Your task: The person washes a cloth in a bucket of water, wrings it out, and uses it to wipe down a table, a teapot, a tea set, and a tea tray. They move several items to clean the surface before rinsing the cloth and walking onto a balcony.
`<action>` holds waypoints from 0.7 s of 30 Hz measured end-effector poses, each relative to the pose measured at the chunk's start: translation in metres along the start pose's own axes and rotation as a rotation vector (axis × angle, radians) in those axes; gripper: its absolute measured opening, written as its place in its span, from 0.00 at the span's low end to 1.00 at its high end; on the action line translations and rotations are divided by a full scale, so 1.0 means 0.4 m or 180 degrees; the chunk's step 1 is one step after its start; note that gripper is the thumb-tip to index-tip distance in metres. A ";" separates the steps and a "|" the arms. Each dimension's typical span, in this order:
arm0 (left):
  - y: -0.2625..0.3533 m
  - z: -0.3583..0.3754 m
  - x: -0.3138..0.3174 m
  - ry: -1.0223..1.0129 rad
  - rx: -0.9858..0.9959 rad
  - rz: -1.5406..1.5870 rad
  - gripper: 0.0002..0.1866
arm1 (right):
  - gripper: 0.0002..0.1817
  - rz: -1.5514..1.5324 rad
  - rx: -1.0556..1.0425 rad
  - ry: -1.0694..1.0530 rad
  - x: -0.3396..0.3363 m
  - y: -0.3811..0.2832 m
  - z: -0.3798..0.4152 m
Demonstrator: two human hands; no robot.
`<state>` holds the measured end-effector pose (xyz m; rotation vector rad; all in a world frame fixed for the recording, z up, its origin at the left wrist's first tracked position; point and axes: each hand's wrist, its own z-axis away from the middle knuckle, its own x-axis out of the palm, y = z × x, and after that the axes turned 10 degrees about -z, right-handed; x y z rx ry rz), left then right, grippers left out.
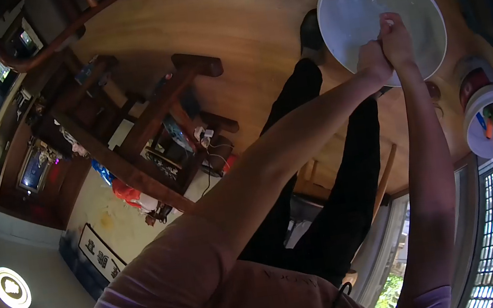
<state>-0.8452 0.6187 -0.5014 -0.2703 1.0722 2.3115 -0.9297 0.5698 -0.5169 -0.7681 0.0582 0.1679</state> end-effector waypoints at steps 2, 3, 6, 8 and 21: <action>0.082 0.028 -0.020 0.0427 -0.0969 -0.1052 0.12 | 0.16 0.0348 0.0446 0.0195 -0.005 -0.021 0.013; 0.091 0.050 -0.036 0.0454 -0.1044 -0.1036 0.12 | 0.16 0.0372 0.0461 0.0120 -0.022 -0.022 0.018; 0.150 0.100 -0.108 -0.0244 -0.0227 -0.0710 0.10 | 0.18 -0.0210 0.1112 -0.1125 -0.104 -0.074 0.023; 0.235 0.145 -0.175 -0.2007 -0.2195 0.1680 0.12 | 0.23 -0.0384 -0.0364 -0.1662 -0.136 -0.170 0.086; 0.363 0.307 -0.267 -0.2603 -0.2014 0.5095 0.09 | 0.27 -0.5705 -0.0121 -0.2001 -0.097 -0.251 0.339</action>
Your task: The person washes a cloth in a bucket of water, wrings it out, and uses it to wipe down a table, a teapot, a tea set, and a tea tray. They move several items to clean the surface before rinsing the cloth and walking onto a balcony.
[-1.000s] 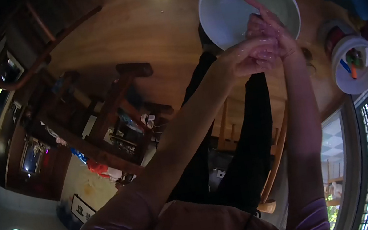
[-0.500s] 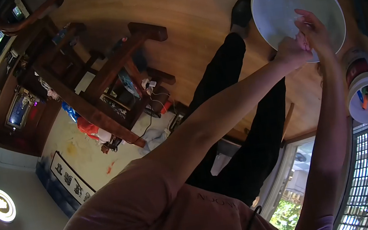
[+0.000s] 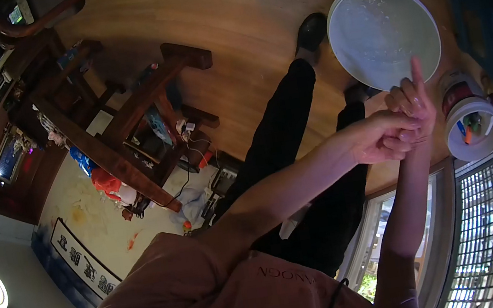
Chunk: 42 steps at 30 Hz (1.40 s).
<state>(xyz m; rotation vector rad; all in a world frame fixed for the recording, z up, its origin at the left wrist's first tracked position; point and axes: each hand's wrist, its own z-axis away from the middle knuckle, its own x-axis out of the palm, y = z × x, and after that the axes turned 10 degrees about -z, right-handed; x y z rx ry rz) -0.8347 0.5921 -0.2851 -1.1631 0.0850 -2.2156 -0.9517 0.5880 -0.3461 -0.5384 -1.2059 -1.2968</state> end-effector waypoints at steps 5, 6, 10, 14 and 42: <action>0.074 0.039 -0.017 0.0911 -0.0420 -0.1467 0.13 | 0.18 0.2056 0.0706 0.2097 0.092 0.038 -0.085; 0.083 0.027 -0.023 0.1199 -0.0356 -0.1914 0.13 | 0.15 0.2405 0.0613 0.2150 0.076 0.043 -0.096; 0.099 -0.062 -0.158 0.1607 0.0923 -0.4740 0.10 | 0.12 0.3106 -0.0244 0.2525 0.028 0.063 -0.129; 0.118 -0.102 -0.190 0.2368 0.1443 -0.5864 0.15 | 0.12 0.3133 -0.0984 0.2901 -0.052 0.067 -0.150; 0.084 -0.062 -0.165 0.2215 0.0539 -0.7379 0.20 | 0.11 0.4397 -0.2145 0.5017 -0.158 0.111 -0.085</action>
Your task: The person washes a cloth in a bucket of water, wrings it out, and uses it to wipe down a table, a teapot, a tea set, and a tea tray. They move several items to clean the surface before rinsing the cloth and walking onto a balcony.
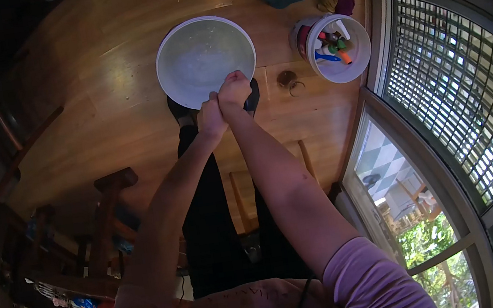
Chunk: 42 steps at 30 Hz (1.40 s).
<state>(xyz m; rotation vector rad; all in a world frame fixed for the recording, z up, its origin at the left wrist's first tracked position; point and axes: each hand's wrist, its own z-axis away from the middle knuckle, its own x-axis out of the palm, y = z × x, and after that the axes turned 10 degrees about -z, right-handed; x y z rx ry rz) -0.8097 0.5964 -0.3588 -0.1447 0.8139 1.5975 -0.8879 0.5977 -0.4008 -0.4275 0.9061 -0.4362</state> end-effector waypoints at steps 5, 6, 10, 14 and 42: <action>0.043 0.033 0.001 0.0072 -0.0318 -0.0187 0.23 | 0.09 0.0294 -0.0074 0.0080 -0.023 -0.024 0.004; 0.049 0.042 -0.002 0.0072 -0.0286 -0.0207 0.23 | 0.09 0.0154 0.0314 -0.0042 -0.027 -0.030 0.007; 0.039 0.045 -0.003 0.1989 -0.0108 -0.1006 0.23 | 0.16 0.0191 0.0342 -0.0805 -0.122 -0.084 0.047; -0.026 0.045 -0.046 0.1113 0.0439 -0.1821 0.21 | 0.17 0.1409 -0.1137 -0.3184 -0.137 0.029 0.037; 0.012 0.172 -0.159 0.0814 -0.1516 0.5037 0.18 | 0.17 -0.2558 0.1389 -0.2738 -0.416 -0.043 0.009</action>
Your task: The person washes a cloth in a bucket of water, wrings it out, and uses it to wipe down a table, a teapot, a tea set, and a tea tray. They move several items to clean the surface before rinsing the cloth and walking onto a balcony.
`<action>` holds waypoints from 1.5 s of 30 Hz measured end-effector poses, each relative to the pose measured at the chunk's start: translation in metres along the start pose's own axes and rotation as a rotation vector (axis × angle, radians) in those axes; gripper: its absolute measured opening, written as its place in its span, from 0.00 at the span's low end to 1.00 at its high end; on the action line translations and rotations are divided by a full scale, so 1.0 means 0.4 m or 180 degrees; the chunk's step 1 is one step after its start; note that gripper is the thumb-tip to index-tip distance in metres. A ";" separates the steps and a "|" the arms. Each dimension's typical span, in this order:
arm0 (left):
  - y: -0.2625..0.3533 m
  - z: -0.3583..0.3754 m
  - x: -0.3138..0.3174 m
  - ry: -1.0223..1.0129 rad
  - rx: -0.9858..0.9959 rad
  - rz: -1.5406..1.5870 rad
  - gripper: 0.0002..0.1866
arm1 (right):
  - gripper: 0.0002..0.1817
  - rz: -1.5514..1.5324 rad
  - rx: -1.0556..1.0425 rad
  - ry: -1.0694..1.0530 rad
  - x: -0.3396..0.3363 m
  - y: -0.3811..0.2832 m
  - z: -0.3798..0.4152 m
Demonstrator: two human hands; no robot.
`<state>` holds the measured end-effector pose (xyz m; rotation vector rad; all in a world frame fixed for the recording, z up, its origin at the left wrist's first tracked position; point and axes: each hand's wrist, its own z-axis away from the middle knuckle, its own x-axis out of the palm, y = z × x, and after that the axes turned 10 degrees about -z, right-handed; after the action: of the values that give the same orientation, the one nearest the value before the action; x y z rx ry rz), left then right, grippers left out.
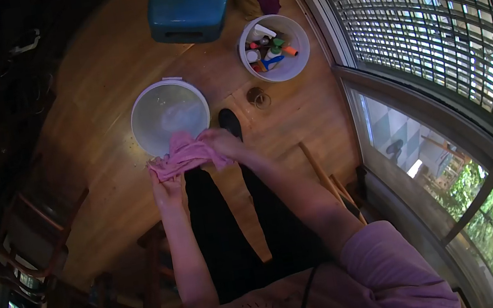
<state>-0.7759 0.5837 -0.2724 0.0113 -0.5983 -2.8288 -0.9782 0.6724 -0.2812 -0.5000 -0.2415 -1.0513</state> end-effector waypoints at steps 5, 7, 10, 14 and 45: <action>-0.010 0.090 0.049 -0.1329 -0.0557 0.0115 0.21 | 0.18 0.0340 0.0063 0.0215 0.067 -0.031 0.060; -0.042 0.122 0.062 -0.1336 -0.0785 -0.0022 0.21 | 0.20 0.0705 0.0425 -0.0133 0.025 0.008 0.049; -0.049 0.129 0.056 -0.1236 -0.0867 -0.0125 0.22 | 0.20 0.0399 0.0542 -0.0413 -0.002 0.002 0.069; -0.024 0.185 0.067 -0.0287 -0.0447 -0.0970 0.22 | 0.14 0.1080 -0.0597 0.0318 -0.120 0.002 0.061; -0.114 0.073 -0.109 0.0523 -0.0117 -0.2389 0.14 | 0.18 0.5683 0.0305 0.2792 -0.482 -0.124 0.061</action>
<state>-0.7464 0.6464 -0.2658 0.5685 -0.5949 -3.4964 -1.1138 0.8128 -0.3275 0.0059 0.8383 0.5667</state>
